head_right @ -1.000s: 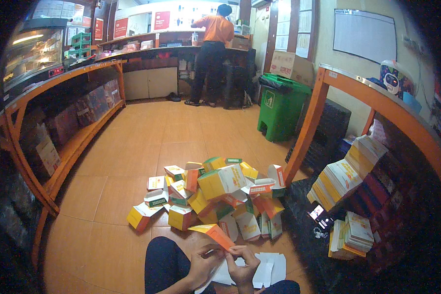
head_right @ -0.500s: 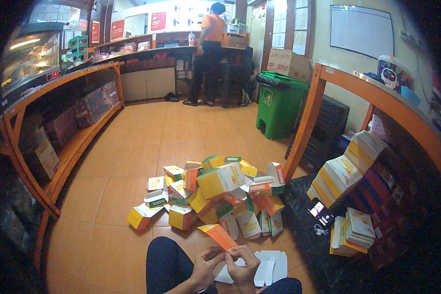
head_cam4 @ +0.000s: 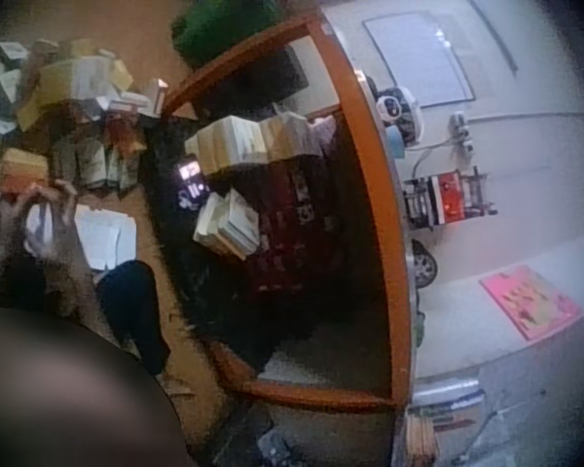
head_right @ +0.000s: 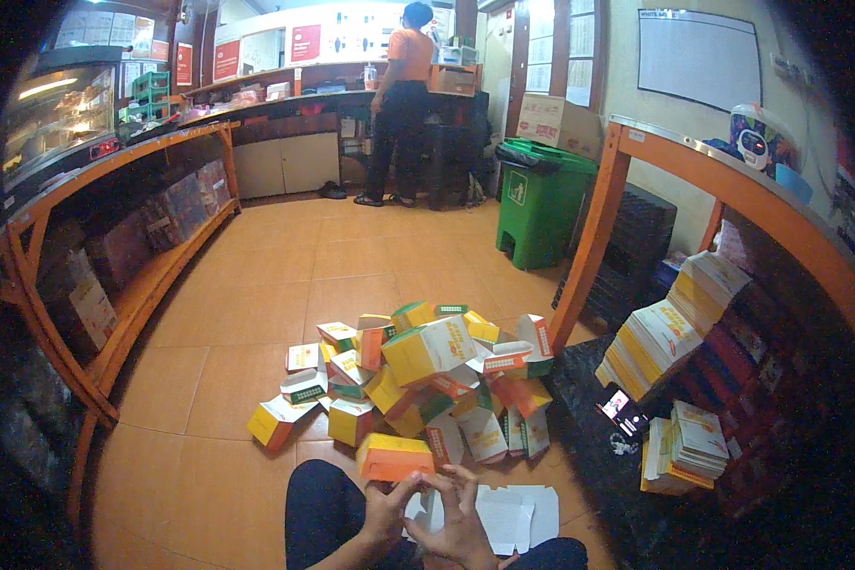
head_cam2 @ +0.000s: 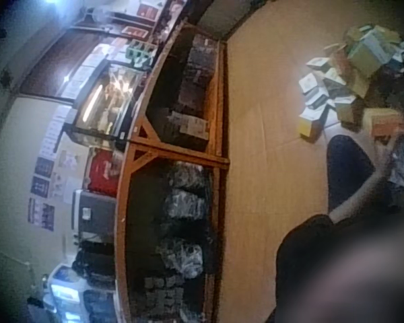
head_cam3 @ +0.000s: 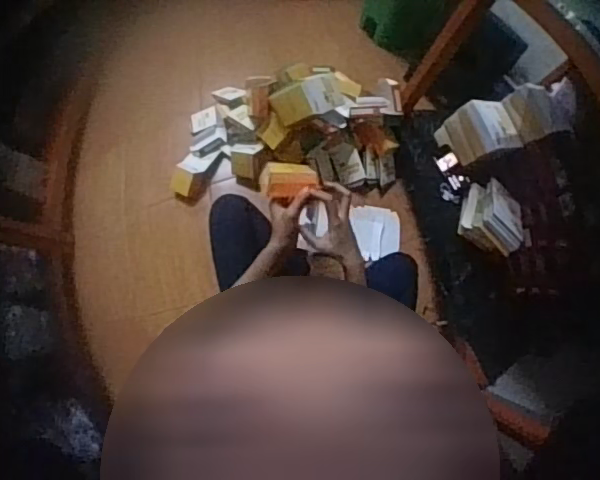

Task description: The person sits on the floor and folds flat cardboard pieces into small rectangular boxes. They repeatedly pick up a flat piece, fold the sides, and tuck the flaps to form a box, then place it on a growing pile. Another person in an orange shirt is visible in the background working at a counter.

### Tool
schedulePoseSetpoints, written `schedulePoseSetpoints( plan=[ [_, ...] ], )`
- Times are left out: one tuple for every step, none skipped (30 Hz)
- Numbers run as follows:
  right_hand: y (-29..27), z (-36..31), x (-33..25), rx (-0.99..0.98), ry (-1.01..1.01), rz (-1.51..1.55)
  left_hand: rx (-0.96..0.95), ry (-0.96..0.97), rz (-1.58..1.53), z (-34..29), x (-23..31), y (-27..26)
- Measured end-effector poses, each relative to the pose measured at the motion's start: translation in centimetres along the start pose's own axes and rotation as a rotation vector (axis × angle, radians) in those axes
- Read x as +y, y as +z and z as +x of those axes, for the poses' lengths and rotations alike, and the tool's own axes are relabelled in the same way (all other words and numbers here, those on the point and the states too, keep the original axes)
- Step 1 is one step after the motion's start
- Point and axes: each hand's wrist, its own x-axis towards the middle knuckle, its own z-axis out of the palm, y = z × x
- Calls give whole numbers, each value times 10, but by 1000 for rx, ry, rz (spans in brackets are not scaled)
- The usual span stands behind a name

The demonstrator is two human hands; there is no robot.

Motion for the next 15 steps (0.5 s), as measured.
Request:
schedulePoseSetpoints(
  plan=[
    [0, -3, 4, -24, -67, 22, 16, 88, 67, 1, 2, -1],
    [15, -12, -3, 104, 219, 374, 41, 116, 9, 5, 3, -1],
    [16, -17, 2, 117, 302, 297, 77, 93, 63, 5, 3, -4],
    [18, -23, 7, 129, 384, 219, 97, 89, 104, 6, 3, -6],
    [16, -28, 14, 142, 468, 139, 115, 83, 145, 6, 2, -9],
    [14, -33, 19, 200, 492, 90, 39, 126, 201, 4, 0, -11],
    [10, -36, 24, 258, 517, 41, -88, 296, 386, 3, -2, -12],
    [7, -38, 28, 320, 555, -2, -216, 465, 569, -1, -3, -13],
    [3, -39, 30, 316, 597, -51, -364, 710, 707, -3, -4, -14],
    [-1, -39, 32, 317, 651, -94, -508, 711, 787, -5, -4, -13],
    [-4, -38, 32, 320, 705, -138, -667, 764, 822, -7, -4, -12],
    [-5, -38, 32, 369, 722, 58, -704, 840, 873, -9, -2, -11],
    [-5, -38, 31, 397, 735, 150, -739, 835, 961, -10, -1, -9],
    [-4, -38, 30, 412, 735, 235, -661, 908, 927, -10, 1, -7],
    [-3, -38, 29, 402, 702, 326, -590, 927, 926, -9, 2, -6]
  ],
)
